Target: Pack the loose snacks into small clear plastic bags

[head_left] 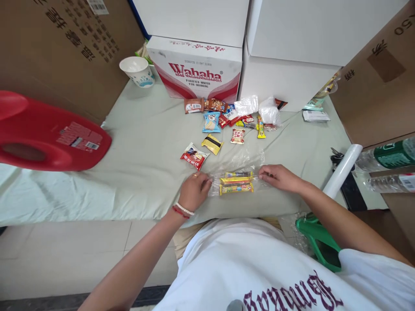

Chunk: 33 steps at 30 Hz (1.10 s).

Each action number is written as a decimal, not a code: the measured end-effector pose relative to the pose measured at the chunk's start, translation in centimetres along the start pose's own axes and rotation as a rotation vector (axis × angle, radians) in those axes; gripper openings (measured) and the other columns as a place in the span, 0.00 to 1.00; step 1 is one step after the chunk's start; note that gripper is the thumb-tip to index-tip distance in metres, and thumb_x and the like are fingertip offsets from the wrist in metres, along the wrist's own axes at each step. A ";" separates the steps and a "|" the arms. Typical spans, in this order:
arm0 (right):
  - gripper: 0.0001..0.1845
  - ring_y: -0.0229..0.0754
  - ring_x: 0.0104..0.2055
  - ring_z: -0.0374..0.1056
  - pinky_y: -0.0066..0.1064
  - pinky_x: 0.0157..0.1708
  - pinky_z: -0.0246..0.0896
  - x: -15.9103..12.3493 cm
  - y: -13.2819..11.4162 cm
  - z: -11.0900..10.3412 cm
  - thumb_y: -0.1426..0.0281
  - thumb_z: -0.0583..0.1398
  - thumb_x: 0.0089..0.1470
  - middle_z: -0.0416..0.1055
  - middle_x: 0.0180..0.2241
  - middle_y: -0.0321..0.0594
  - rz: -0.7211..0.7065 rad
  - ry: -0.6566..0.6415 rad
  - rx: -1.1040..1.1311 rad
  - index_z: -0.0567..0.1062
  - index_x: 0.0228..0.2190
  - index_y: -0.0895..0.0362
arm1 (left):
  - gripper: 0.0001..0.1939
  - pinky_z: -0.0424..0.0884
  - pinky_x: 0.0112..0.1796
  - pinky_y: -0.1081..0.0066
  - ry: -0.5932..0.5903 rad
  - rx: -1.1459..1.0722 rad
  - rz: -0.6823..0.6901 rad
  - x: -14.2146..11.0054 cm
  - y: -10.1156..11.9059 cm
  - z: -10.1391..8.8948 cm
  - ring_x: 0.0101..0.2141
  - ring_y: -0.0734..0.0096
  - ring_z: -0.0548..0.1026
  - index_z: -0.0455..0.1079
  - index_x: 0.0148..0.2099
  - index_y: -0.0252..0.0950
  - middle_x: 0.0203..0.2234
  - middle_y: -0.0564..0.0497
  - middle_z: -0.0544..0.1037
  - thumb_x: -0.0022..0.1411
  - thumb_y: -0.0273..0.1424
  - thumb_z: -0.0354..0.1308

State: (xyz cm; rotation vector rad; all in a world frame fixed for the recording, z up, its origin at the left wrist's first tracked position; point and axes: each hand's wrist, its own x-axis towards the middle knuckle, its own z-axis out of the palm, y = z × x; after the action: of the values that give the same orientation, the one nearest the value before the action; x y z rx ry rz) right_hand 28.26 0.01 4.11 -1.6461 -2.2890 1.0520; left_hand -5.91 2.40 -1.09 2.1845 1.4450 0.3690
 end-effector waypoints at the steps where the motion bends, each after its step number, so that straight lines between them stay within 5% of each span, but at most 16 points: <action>1: 0.13 0.43 0.36 0.67 0.32 0.37 0.60 1.0 -0.2 -0.3 0.64 0.54 0.66 0.73 0.33 0.41 0.030 0.021 -0.103 0.76 0.37 0.56 | 0.13 0.71 0.40 0.62 0.019 0.039 -0.038 0.5 0.1 0.3 0.38 0.58 0.75 0.70 0.33 0.38 0.33 0.45 0.76 0.68 0.38 0.51; 4: 0.13 0.53 0.50 0.64 0.38 0.47 0.61 4.6 -1.4 -0.4 0.67 0.57 0.64 0.74 0.44 0.50 0.003 0.189 -0.349 0.77 0.46 0.58 | 0.13 0.72 0.42 0.59 0.155 0.081 -0.153 1.2 0.5 1.6 0.45 0.52 0.74 0.71 0.44 0.36 0.43 0.40 0.75 0.62 0.39 0.58; 8: 0.34 0.58 0.64 0.53 0.45 0.60 0.51 10.0 -3.4 0.3 0.68 0.65 0.57 0.67 0.59 0.55 -0.199 0.219 -0.387 0.65 0.62 0.61 | 0.36 0.72 0.45 0.57 0.314 -0.007 -0.204 1.0 0.9 2.7 0.50 0.49 0.73 0.58 0.65 0.33 0.53 0.37 0.72 0.58 0.38 0.63; 10: 0.33 0.58 0.62 0.58 0.43 0.58 0.53 12.1 -4.1 0.5 0.66 0.68 0.53 0.73 0.52 0.54 -0.191 0.103 -0.383 0.70 0.58 0.61 | 0.39 0.71 0.46 0.56 0.297 -0.034 -0.201 1.0 1.0 2.8 0.48 0.50 0.75 0.54 0.68 0.34 0.50 0.40 0.75 0.58 0.36 0.62; 13: 0.13 0.49 0.45 0.69 0.33 0.44 0.57 13.6 -4.6 -0.1 0.70 0.66 0.54 0.76 0.35 0.45 -0.105 -0.077 -0.337 0.79 0.42 0.60 | 0.26 0.68 0.46 0.54 0.248 0.007 -0.243 1.3 0.9 2.8 0.46 0.48 0.76 0.67 0.59 0.36 0.41 0.42 0.79 0.59 0.36 0.61; 18: 0.06 0.38 0.31 0.64 0.28 0.32 0.50 10.8 -6.4 -0.9 0.73 0.59 0.59 0.72 0.33 0.38 -0.184 -0.056 -0.241 0.78 0.37 0.58 | 0.06 0.65 0.44 0.57 0.213 0.043 -0.267 1.8 1.0 2.9 0.43 0.52 0.75 0.72 0.38 0.39 0.35 0.45 0.79 0.62 0.34 0.58; 23: 0.12 0.42 0.34 0.64 0.31 0.30 0.48 5.6 -8.2 3.0 0.72 0.53 0.66 0.71 0.39 0.42 -0.273 -0.087 -0.454 0.77 0.38 0.54 | 0.03 0.65 0.42 0.57 0.229 0.053 -0.269 1.6 1.2 2.6 0.43 0.51 0.73 0.70 0.35 0.39 0.38 0.43 0.78 0.60 0.30 0.55; 29: 0.20 0.50 0.48 0.65 0.37 0.42 0.61 2.1 -7.0 7.1 0.76 0.54 0.64 0.69 0.53 0.46 -0.276 0.009 -0.413 0.75 0.52 0.49 | 0.03 0.66 0.36 0.65 0.209 -0.197 -0.241 0.1 -0.3 0.7 0.32 0.63 0.73 0.67 0.34 0.39 0.28 0.51 0.74 0.58 0.28 0.53; 33: 0.28 0.52 0.51 0.64 0.46 0.51 0.64 1.6 -6.4 8.1 0.78 0.54 0.62 0.64 0.62 0.46 -0.301 0.053 -0.374 0.72 0.59 0.45 | 0.04 0.66 0.29 0.71 0.130 -0.567 -0.251 -0.6 1.4 0.2 0.23 0.72 0.70 0.67 0.38 0.39 0.23 0.57 0.72 0.63 0.32 0.52</action>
State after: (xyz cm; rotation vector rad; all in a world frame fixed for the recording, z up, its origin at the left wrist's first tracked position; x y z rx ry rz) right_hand 18.71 -3.30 1.49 -1.3468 -2.7086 0.5351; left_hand -4.98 1.37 -0.45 1.5356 1.4410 0.7376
